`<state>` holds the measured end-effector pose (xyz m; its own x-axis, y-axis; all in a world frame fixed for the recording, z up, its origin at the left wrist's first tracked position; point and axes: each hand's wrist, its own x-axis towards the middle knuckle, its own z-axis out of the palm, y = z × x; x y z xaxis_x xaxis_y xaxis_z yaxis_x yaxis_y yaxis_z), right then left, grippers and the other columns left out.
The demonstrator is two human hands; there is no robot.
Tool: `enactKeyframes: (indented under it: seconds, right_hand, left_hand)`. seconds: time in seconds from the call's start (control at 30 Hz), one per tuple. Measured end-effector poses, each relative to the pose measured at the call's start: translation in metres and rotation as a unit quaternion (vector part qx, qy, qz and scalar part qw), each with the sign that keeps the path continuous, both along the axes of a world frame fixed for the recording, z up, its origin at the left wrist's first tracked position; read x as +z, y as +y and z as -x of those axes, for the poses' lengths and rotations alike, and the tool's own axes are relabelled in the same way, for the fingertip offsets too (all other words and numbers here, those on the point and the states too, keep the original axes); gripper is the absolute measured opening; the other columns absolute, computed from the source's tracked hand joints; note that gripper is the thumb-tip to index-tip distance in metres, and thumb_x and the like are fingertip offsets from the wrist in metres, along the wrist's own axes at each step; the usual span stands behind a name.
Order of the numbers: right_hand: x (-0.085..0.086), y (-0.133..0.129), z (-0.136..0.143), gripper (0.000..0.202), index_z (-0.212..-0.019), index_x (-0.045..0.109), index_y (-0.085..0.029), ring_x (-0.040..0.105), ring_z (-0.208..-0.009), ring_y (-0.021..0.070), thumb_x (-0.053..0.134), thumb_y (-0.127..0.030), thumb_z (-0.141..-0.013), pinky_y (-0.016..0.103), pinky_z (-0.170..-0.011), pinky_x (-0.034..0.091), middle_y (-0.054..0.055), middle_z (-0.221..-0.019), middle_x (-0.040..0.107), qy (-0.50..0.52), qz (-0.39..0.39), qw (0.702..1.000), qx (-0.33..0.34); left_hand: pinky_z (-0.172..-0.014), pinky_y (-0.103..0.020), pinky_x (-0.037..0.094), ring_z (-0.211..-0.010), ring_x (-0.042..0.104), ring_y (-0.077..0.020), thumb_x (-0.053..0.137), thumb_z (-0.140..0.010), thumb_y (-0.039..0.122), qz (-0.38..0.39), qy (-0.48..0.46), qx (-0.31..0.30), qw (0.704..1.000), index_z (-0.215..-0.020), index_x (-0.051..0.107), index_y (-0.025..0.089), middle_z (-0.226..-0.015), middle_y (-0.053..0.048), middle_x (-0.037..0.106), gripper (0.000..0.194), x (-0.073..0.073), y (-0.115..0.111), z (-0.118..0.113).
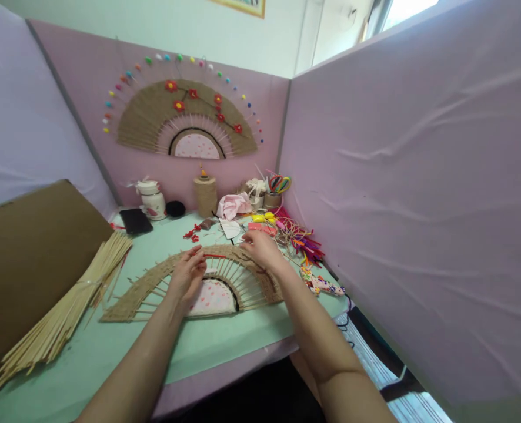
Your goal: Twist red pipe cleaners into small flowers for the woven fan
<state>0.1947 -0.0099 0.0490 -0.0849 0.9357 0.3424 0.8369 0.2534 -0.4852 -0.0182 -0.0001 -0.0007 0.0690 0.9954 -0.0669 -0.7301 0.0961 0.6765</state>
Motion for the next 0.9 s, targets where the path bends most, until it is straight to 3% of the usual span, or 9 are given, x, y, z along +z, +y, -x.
enactKeyframes:
  seconds: [0.17,0.33,0.5,0.63,0.7,0.8,0.9]
  right_hand:
    - [0.028,0.054,-0.061,0.019,-0.089,0.072,-0.017,0.063,-0.073,0.0165,0.057,-0.028,-0.084,0.024,-0.064,0.04,0.006,-0.086,0.073,-0.117,0.031,0.99,-0.078]
    - [0.018,0.106,-0.073,0.019,-0.091,0.073,-0.015,0.064,-0.075,0.017,0.057,-0.022,-0.082,0.023,-0.064,0.041,0.008,-0.089,0.074,-0.174,0.063,0.981,-0.064]
    - [-0.006,0.143,-0.021,0.021,-0.094,0.073,-0.018,0.064,-0.083,0.0165,0.055,-0.023,-0.085,0.022,-0.071,0.042,0.005,-0.093,0.073,-0.212,0.071,0.974,0.037]
    - [-0.03,0.164,0.041,0.022,-0.098,0.072,-0.021,0.059,-0.101,0.0212,0.054,-0.025,-0.086,0.028,-0.083,0.041,0.008,-0.106,0.069,-0.252,0.052,0.962,0.089]
    - [-0.041,0.169,0.066,0.025,-0.104,0.07,-0.019,0.051,-0.113,0.0271,0.053,-0.025,-0.086,0.035,-0.09,0.038,0.013,-0.116,0.064,-0.27,0.036,0.958,0.09]
    - [-0.052,0.172,0.088,0.028,-0.103,0.069,-0.016,0.045,-0.116,0.0309,0.047,-0.02,-0.087,0.043,-0.093,0.033,0.018,-0.115,0.062,-0.288,0.023,0.954,0.083]
    - [-0.051,0.165,0.094,0.031,-0.102,0.068,-0.014,0.046,-0.113,0.0306,0.04,-0.016,-0.089,0.044,-0.092,0.032,0.018,-0.111,0.063,-0.294,0.014,0.953,0.067]
  left_hand:
    - [-0.046,-0.011,0.036,-0.054,0.05,-0.0032,0.071,-0.063,0.006,0.044,0.017,-0.031,0.998,-0.087,0.062,0.01,-0.066,0.001,0.057,0.025,-0.004,-0.003,-0.005]
    - [-0.048,-0.012,0.04,-0.056,0.054,-0.0051,0.064,-0.073,0.01,0.102,0.054,-0.052,0.992,-0.085,0.062,0.011,-0.069,-0.004,0.063,0.012,-0.002,-0.008,-0.007]
    - [-0.059,-0.017,0.049,-0.068,0.063,-0.0096,0.058,-0.08,0.014,0.15,0.103,-0.051,0.982,-0.086,0.06,0.013,-0.079,-0.008,0.068,0.007,-0.001,-0.012,-0.012]
    - [-0.064,-0.023,0.051,-0.068,0.065,-0.0122,0.058,-0.081,0.019,0.094,0.231,-0.033,0.968,-0.093,0.057,0.016,-0.082,-0.006,0.066,0.013,-0.01,-0.012,-0.013]
    - [-0.06,-0.026,0.05,-0.064,0.064,-0.0136,0.059,-0.081,0.025,0.035,0.344,-0.006,0.938,-0.099,0.057,0.018,-0.089,-0.006,0.067,0.02,-0.015,-0.012,-0.011]
    - [-0.064,-0.03,0.049,-0.07,0.064,-0.0169,0.06,-0.08,0.03,-0.065,0.486,0.053,0.87,-0.101,0.06,0.02,-0.1,-0.008,0.067,0.023,-0.017,-0.014,-0.006]
    - [-0.076,-0.033,0.048,-0.086,0.062,-0.0205,0.06,-0.079,0.029,-0.132,0.549,0.124,0.816,-0.093,0.064,0.019,-0.097,-0.008,0.067,0.017,-0.015,-0.016,-0.002]
